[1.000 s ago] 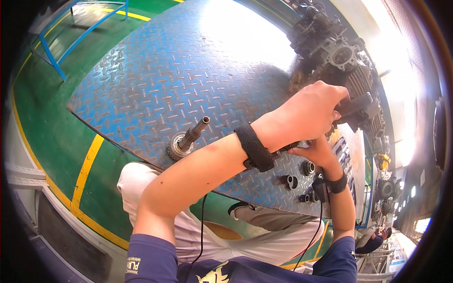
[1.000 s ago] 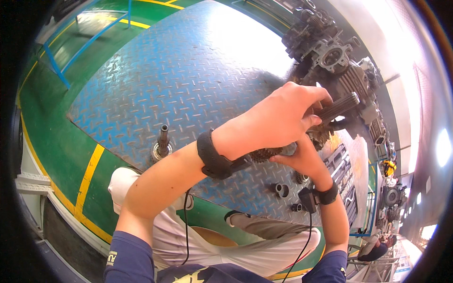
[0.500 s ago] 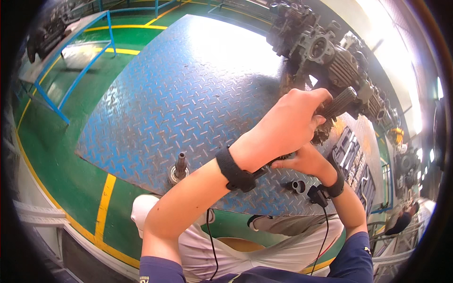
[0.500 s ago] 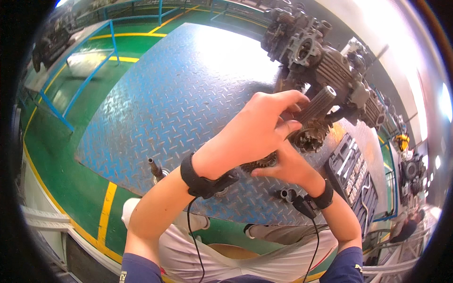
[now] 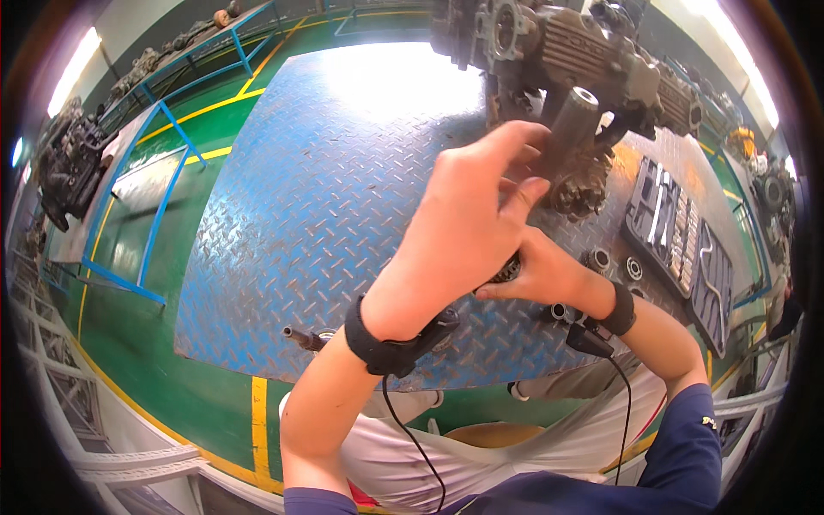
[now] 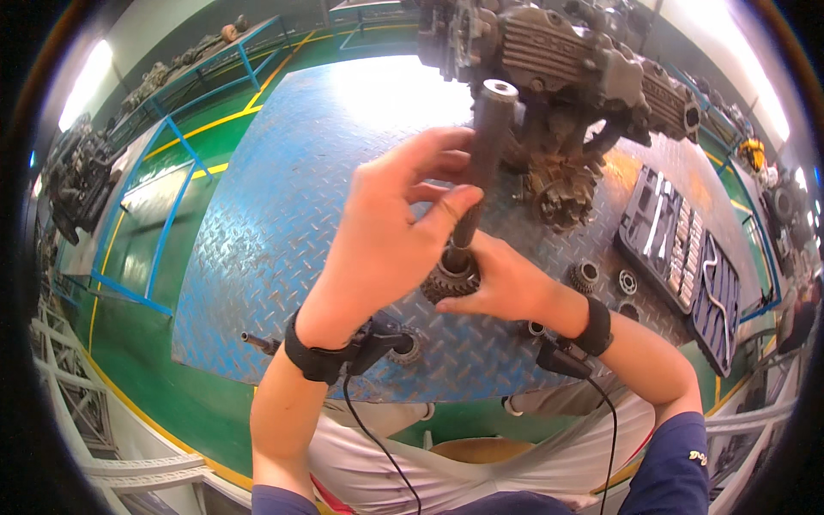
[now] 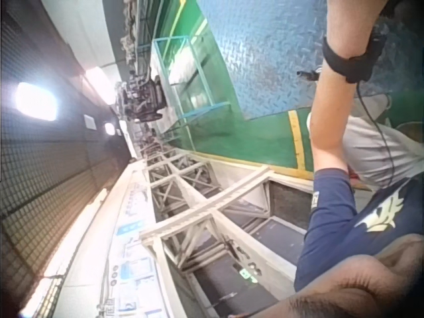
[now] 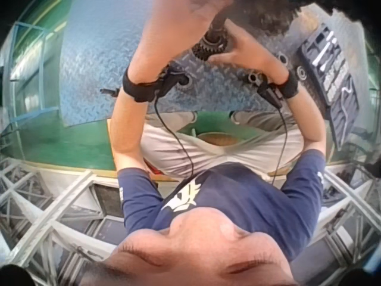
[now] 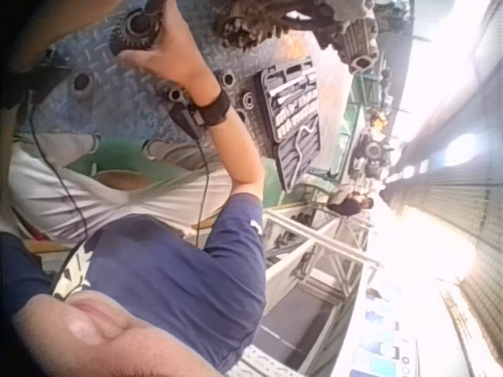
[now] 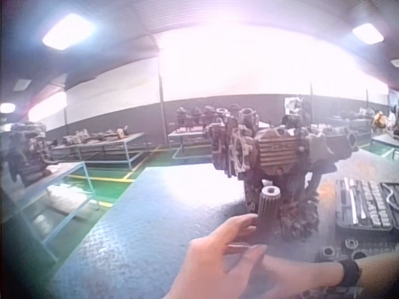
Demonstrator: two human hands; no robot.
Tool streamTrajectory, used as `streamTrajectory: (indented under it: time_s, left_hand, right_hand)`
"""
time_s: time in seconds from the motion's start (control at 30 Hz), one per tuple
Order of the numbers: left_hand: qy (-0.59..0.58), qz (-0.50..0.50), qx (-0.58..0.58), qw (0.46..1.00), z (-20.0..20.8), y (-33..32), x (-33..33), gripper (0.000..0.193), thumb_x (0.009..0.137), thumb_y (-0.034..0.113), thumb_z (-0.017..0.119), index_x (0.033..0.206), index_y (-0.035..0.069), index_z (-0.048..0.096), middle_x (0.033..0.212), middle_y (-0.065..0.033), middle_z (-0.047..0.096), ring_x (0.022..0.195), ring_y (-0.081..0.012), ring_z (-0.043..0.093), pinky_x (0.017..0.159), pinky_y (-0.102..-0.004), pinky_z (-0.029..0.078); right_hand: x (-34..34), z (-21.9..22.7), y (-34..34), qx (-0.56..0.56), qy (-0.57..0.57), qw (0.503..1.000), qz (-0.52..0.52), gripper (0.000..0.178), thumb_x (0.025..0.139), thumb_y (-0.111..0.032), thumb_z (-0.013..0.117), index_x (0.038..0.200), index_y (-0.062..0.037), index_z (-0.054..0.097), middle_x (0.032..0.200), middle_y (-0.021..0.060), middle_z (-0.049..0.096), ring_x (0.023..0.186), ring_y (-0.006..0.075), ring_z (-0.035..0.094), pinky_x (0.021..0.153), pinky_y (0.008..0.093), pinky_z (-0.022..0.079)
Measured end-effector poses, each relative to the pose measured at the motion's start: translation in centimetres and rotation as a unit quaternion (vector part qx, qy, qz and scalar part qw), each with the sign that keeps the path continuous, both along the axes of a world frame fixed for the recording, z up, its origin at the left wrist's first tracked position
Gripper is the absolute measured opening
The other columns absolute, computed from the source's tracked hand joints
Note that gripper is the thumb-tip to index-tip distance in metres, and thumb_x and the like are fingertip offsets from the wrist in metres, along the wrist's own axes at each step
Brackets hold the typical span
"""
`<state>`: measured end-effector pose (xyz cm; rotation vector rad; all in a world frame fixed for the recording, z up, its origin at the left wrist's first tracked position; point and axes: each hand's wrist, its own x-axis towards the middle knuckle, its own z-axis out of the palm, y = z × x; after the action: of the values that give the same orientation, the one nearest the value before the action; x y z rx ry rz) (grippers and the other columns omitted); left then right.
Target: The person handles a splined shaft and various gear components on a workbench, sliding gear rings and spacers onto the shaft by hand and turning them to check the fit.
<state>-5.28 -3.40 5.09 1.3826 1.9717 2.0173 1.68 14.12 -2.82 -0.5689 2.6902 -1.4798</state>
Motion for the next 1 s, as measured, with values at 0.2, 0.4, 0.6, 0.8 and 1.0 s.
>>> streamTrajectory:
  time_s: [0.2, 0.4, 0.6, 0.8, 1.0]
  left_hand:
    - [0.011, -0.001, 0.004, 1.0, -0.1, -0.2, 0.1, 0.04, 0.088, -0.009, 0.068, 0.126, 0.001, 0.062, 0.108, -0.0088, 0.072, 0.101, -0.0152, 0.069, 0.083, -0.0284, 0.056]
    - [0.013, 0.011, 0.001, 1.0, -0.2, -0.2, 0.5, 0.04, 0.088, -0.01, 0.067, 0.127, -0.003, 0.061, 0.109, -0.0107, 0.072, 0.1, -0.0151, 0.069, 0.084, -0.028, 0.057]
    - [0.0, 0.022, 0.008, 1.0, -0.5, 0.8, 0.7, 0.04, 0.088, -0.01, 0.067, 0.127, -0.005, 0.059, 0.109, -0.0124, 0.072, 0.097, -0.0147, 0.069, 0.083, -0.0282, 0.058]
    - [0.017, 0.033, 0.021, 0.999, -0.3, 0.7, 0.2, 0.038, 0.089, -0.008, 0.068, 0.126, -0.004, 0.061, 0.108, -0.0118, 0.072, 0.098, -0.0155, 0.069, 0.083, -0.028, 0.058]
    - [0.017, 0.023, 0.014, 1.0, -0.2, 0.1, 0.4, 0.037, 0.087, -0.004, 0.07, 0.123, 0.0, 0.064, 0.104, -0.0122, 0.073, 0.097, -0.0179, 0.071, 0.083, -0.0319, 0.059]
  right_hand:
    - [0.4, 0.6, 1.3, 0.001, 0.03, 0.999, -0.02, 0.077, 0.072, -0.015, 0.088, 0.137, -0.0001, 0.05, 0.128, 0.0157, 0.063, 0.119, 0.0246, 0.059, 0.104, 0.0389, 0.045]
    - [0.5, -0.7, 1.4, -0.055, -0.022, 0.998, -0.016, 0.073, 0.072, -0.015, 0.089, 0.133, -0.0005, 0.052, 0.12, 0.0127, 0.066, 0.114, 0.022, 0.061, 0.101, 0.0366, 0.046]
    - [0.8, -1.8, 1.7, -0.1, -0.033, 0.993, -0.055, 0.077, 0.069, -0.018, 0.091, 0.133, 0.0006, 0.052, 0.119, 0.0125, 0.066, 0.114, 0.0221, 0.062, 0.103, 0.037, 0.046]
    - [-0.1, -2.8, 1.8, -0.115, 0.01, 0.991, -0.073, 0.076, 0.066, -0.016, 0.093, 0.131, 0.0034, 0.058, 0.119, 0.0126, 0.066, 0.112, 0.0216, 0.063, 0.103, 0.0371, 0.048]
    - [0.5, -2.6, 1.6, -0.17, -0.058, 0.983, -0.042, 0.07, 0.069, -0.005, 0.091, 0.13, 0.0017, 0.058, 0.119, 0.0058, 0.066, 0.113, 0.0152, 0.059, 0.101, 0.0345, 0.047]
